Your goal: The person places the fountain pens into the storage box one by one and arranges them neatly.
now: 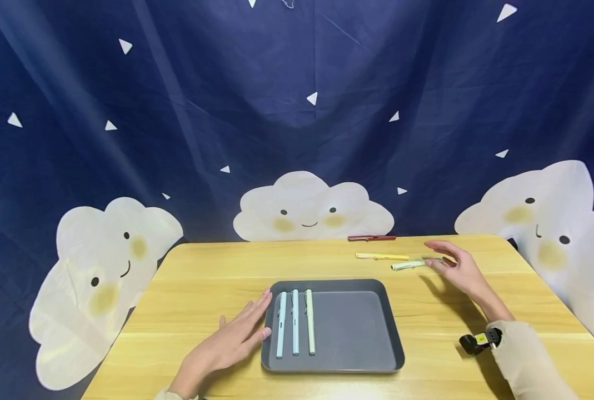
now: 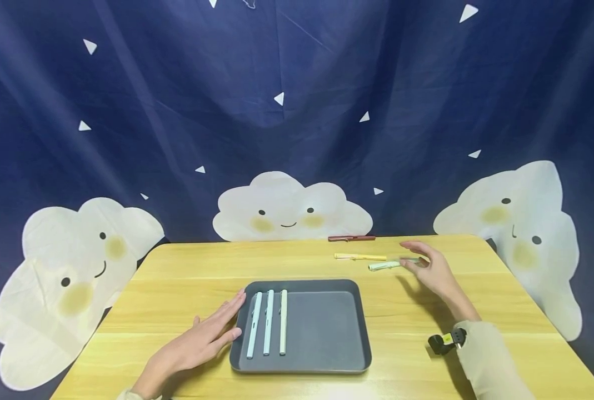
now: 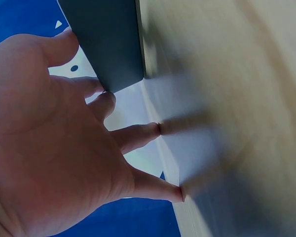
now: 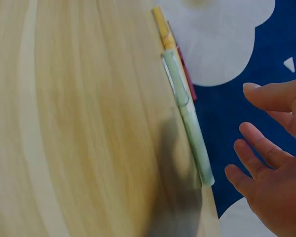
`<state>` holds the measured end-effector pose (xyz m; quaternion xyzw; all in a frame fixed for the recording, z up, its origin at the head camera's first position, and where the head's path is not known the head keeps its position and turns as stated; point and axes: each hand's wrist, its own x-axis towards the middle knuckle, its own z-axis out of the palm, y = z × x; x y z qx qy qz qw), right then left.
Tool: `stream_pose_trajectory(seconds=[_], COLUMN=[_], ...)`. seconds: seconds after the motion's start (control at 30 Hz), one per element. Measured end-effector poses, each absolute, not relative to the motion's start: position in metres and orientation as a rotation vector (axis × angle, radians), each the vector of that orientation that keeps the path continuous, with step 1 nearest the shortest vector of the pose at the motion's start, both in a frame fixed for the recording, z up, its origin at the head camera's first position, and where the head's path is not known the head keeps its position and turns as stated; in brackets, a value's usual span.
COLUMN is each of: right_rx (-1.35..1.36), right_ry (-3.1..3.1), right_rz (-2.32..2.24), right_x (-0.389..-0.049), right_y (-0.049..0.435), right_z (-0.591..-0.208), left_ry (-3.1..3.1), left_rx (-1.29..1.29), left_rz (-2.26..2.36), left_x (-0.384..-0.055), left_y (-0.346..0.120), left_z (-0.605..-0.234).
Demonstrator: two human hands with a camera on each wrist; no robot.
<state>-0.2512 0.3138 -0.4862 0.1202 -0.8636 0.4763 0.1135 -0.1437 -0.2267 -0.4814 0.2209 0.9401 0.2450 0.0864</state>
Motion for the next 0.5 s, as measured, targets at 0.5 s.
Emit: stream_pose_trajectory(seconds=[0.5], right_rx=[0.388], right_ry=[-2.561], right_rz=[1.328], right_x=[-0.272], right_y=[0.329], right_z=[-0.509], left_ry=[2.805], left_rx=[0.675], left_rz=[0.735], left_x=[-0.144], left_y=[-0.227], left_z=[-0.481])
